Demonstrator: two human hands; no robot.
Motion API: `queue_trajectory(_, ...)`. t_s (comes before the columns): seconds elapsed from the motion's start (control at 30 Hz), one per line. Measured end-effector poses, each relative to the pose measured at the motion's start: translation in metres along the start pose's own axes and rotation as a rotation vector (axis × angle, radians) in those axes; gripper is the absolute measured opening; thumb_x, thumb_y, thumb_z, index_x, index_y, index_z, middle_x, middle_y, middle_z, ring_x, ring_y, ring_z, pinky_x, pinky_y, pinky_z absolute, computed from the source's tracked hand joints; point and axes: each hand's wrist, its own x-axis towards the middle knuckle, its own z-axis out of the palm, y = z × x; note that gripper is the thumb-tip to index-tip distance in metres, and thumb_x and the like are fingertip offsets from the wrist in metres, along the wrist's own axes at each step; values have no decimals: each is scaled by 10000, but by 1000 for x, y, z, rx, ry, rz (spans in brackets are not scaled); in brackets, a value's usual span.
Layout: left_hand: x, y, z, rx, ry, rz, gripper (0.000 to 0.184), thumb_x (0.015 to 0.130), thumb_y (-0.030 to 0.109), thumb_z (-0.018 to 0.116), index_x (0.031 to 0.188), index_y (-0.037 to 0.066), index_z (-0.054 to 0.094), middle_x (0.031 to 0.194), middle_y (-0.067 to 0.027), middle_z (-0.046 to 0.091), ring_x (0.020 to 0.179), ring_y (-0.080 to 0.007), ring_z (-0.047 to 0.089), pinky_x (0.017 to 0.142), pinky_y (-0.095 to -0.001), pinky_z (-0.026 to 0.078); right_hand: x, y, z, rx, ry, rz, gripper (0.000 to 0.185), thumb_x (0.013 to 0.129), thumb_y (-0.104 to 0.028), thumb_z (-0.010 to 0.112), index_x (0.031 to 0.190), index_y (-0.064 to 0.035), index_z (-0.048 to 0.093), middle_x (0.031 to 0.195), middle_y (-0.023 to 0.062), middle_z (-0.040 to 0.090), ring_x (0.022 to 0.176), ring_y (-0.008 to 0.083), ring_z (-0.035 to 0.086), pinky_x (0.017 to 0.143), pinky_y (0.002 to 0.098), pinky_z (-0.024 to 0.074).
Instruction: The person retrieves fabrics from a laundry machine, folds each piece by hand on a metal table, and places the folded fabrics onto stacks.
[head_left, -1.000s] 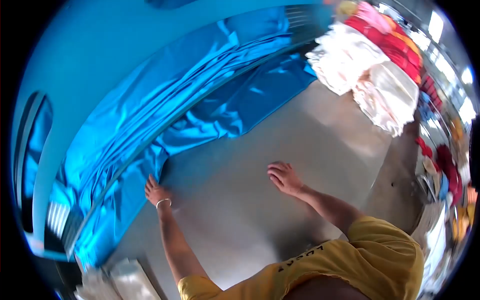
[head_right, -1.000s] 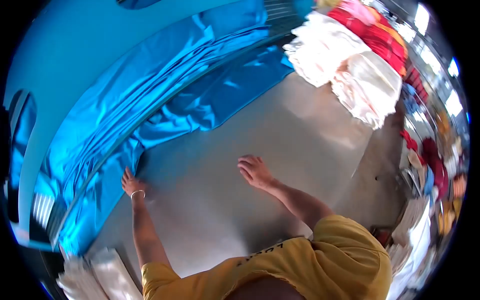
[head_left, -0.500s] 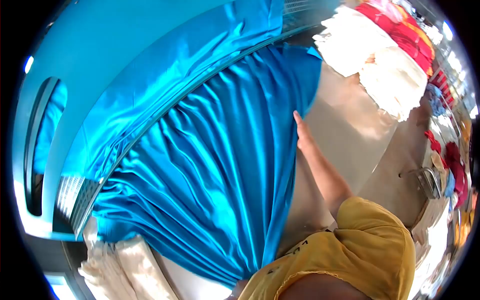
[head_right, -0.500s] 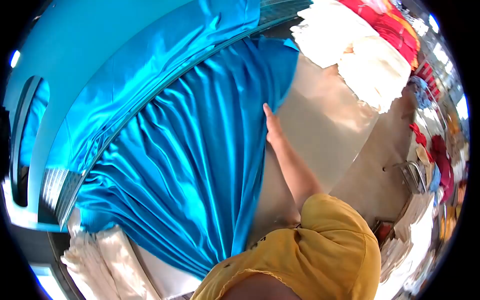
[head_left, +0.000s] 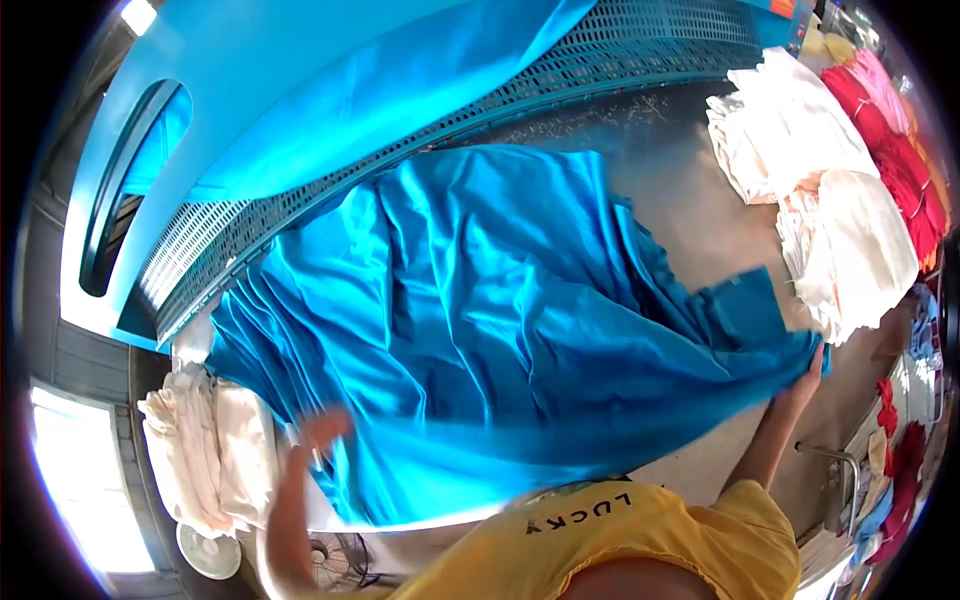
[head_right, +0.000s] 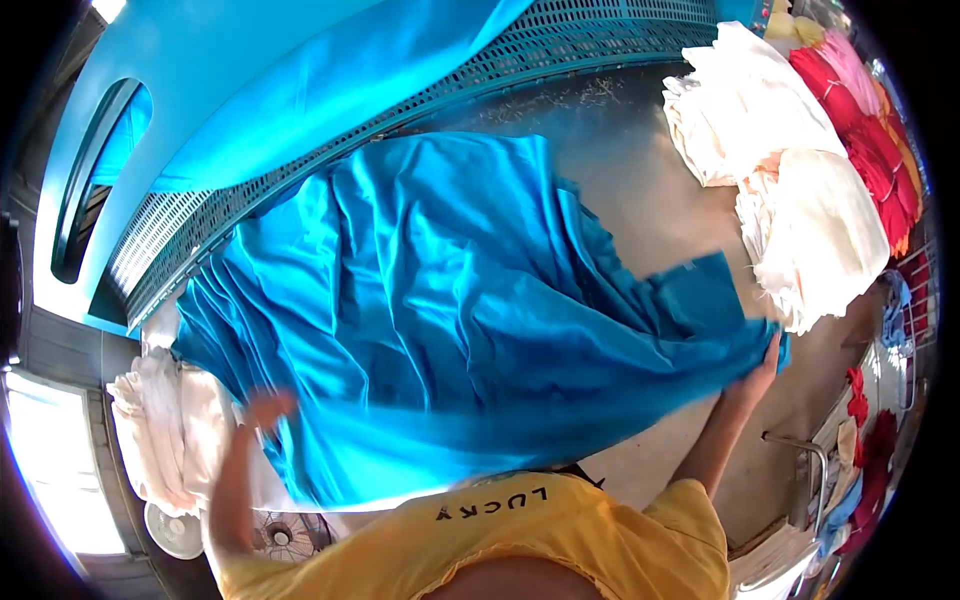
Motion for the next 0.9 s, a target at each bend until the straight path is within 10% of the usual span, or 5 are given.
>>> queue_trajectory(0.17,205,137,-120,678,878,499,405,790,307,578,1133,98,529,1036,-191,560,941,-331,536,813,-405,432,100,18,-9,-613,-431,-369,419,857,-61,476,1269,-35,403,923,51,549,725,146,513,630,232,451)
queue_trajectory(0.27,220,223,-58,847,1328,936,516,783,350,574,1213,93,450,1186,-147,485,1090,-303,448,901,-411,373,108,31,-35,-1205,97,-687,357,867,-120,457,1212,-29,461,917,63,554,715,139,509,596,249,473)
queue_trajectory(0.37,205,184,70,382,380,1180,512,795,408,537,1206,112,459,1259,-109,444,1176,-264,398,990,-406,288,92,-4,-73,-760,381,-311,449,883,-348,462,1080,49,532,953,75,583,800,187,561,706,323,467)
queue_trajectory(0.6,110,99,282,532,232,925,649,777,597,410,1302,217,365,1398,-110,239,1297,-293,194,1032,-516,108,141,-122,-80,-656,415,-617,369,901,-271,391,1163,-30,490,1053,142,567,900,242,574,800,352,483)
queue_trajectory(0.9,43,108,347,-197,-97,1015,599,791,459,512,1305,191,361,1333,-107,353,1186,-268,391,980,-420,310,-189,105,367,-1050,-923,-765,320,796,-366,580,876,-56,570,825,120,548,722,263,499,641,398,384)
